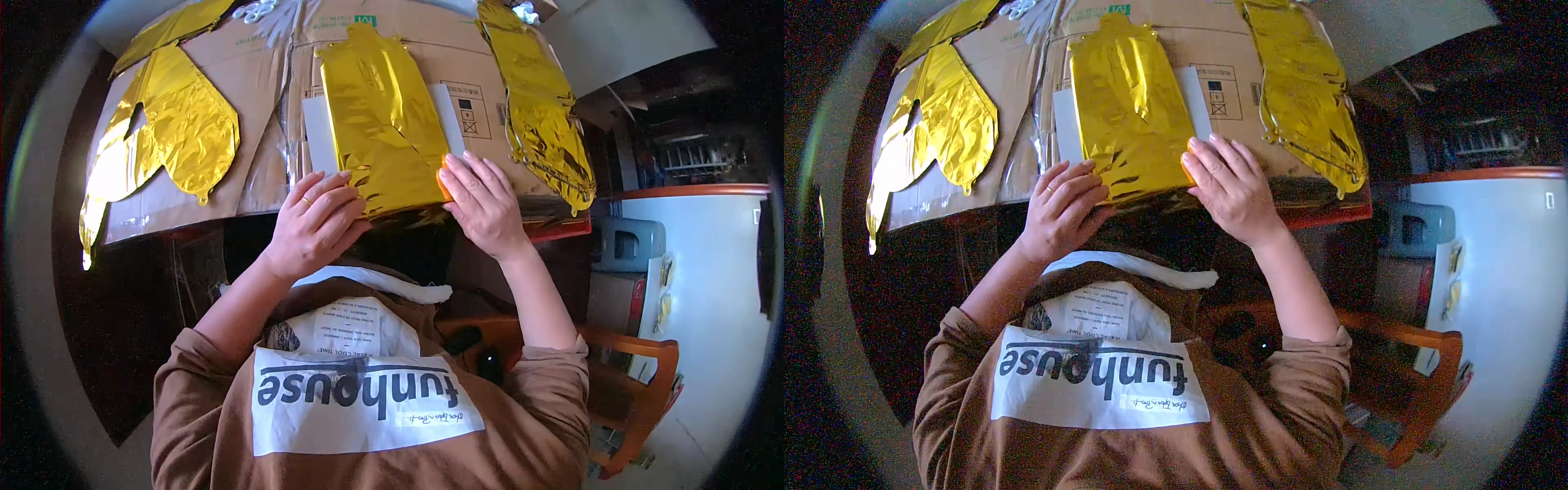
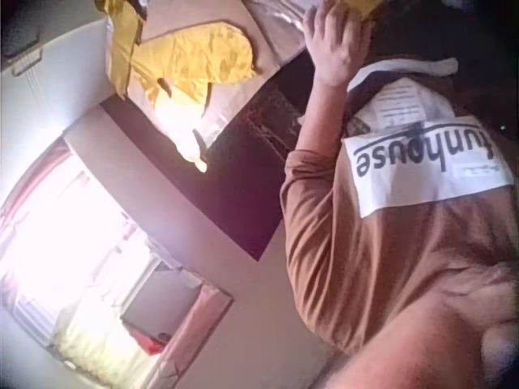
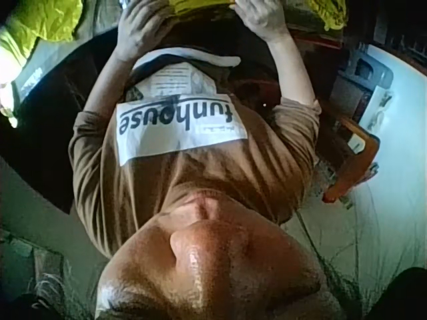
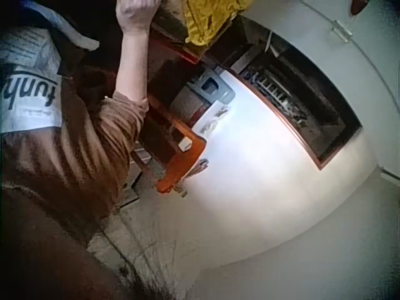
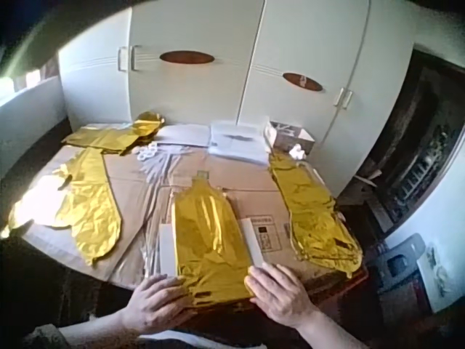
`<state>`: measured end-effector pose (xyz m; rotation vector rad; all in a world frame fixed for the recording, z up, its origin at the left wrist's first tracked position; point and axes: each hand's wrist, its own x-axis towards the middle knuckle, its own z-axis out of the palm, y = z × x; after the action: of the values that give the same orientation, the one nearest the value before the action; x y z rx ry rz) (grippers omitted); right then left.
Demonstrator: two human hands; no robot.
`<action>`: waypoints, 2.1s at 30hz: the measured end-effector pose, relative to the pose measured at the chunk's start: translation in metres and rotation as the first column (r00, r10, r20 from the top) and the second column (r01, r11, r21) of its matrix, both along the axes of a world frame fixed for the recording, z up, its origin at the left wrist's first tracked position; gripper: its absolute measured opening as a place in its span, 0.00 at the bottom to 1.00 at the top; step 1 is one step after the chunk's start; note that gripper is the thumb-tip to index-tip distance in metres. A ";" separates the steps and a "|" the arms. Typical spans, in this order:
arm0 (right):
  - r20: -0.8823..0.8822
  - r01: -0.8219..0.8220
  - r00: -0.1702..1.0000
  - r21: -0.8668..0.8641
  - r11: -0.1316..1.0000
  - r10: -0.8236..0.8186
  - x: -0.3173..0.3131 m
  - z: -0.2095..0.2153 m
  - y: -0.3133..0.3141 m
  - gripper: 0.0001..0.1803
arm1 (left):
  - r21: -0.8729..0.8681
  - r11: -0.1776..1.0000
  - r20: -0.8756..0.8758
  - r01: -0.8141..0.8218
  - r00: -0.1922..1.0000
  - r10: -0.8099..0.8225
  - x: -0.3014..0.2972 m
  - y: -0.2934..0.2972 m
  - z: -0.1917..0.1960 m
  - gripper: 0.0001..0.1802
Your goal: Folding large gold foil letter balloons and inserting them into cardboard packaging cards.
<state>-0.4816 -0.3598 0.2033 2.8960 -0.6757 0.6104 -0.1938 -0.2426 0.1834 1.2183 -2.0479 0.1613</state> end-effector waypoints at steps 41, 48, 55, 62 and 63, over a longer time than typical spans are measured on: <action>0.180 0.041 0.984 -0.210 0.977 -0.003 0.006 -0.017 0.008 0.18 | -0.014 0.999 0.012 0.046 0.999 -0.045 0.013 -0.010 0.004 0.19; 0.166 0.026 0.986 -0.214 0.976 0.010 0.008 -0.007 0.014 0.12 | -0.008 0.999 0.013 0.050 0.999 -0.050 0.014 -0.006 0.008 0.17; 0.167 -0.108 0.977 -0.141 0.984 0.131 0.008 0.046 0.019 0.10 | -0.053 0.975 0.058 0.217 0.975 -0.214 0.036 -0.007 0.051 0.14; 0.146 -0.094 0.965 -0.587 0.804 0.219 0.038 0.167 -0.072 0.13 | -0.499 0.767 0.493 0.404 0.860 -0.132 0.085 -0.116 0.196 0.15; 0.116 -0.091 0.971 -0.624 0.776 0.207 0.040 0.168 -0.074 0.13 | -0.475 0.756 0.543 0.450 0.826 -0.151 0.091 -0.118 0.201 0.18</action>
<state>-0.4414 -0.4336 0.3712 2.2987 -0.1893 0.9186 -0.1026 -0.3607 0.3846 0.4488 -2.3176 0.9484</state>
